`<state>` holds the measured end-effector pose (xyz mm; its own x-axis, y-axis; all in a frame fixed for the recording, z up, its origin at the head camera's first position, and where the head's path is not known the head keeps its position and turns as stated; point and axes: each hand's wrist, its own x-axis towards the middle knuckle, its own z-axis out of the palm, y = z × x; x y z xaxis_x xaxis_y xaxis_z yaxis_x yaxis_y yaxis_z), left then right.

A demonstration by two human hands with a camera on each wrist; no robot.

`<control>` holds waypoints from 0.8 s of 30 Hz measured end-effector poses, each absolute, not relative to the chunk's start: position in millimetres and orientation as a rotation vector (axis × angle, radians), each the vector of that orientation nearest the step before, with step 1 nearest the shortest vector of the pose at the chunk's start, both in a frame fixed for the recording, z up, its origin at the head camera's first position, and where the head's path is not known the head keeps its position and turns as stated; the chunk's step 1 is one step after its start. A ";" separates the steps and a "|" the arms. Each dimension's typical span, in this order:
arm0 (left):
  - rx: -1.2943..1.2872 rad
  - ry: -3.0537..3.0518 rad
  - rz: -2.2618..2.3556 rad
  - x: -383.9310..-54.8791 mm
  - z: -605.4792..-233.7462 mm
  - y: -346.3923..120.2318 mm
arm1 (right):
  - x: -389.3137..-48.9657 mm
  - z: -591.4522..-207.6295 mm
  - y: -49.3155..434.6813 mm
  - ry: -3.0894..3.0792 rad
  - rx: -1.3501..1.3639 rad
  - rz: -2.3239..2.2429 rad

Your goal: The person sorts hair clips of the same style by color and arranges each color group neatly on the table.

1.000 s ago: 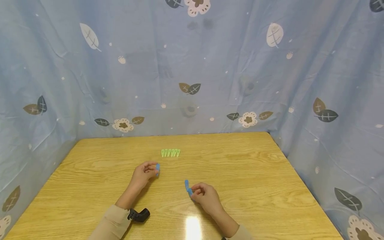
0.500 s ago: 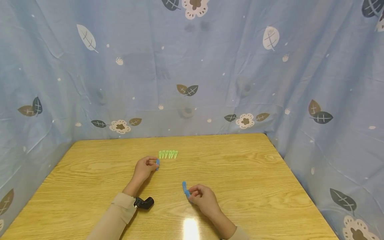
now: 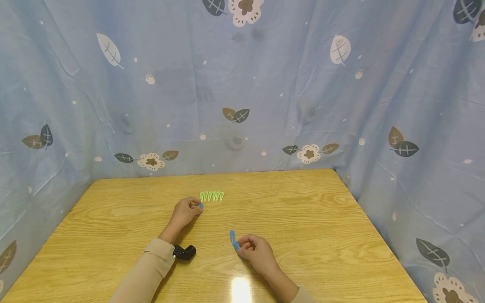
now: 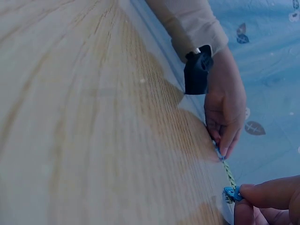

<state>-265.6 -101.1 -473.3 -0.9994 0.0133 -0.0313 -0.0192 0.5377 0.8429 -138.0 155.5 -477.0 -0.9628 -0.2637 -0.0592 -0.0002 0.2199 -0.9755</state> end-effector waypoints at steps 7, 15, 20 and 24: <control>0.004 2.771 1.507 -263.1 -476.6 -101.6 | -138.6 -478.8 155.5 2.263 -0.233 -1.821; 0.016 2.818 1.547 -260.7 -482.5 -103.1 | -138.4 -478.3 154.7 2.258 -0.216 -1.824; 0.032 2.798 1.563 -260.1 -484.1 -104.6 | -139.0 -478.5 155.1 2.266 -0.238 -1.826; 0.038 2.788 1.562 -260.5 -485.0 -105.1 | -139.5 -478.3 156.1 2.245 -0.230 -1.837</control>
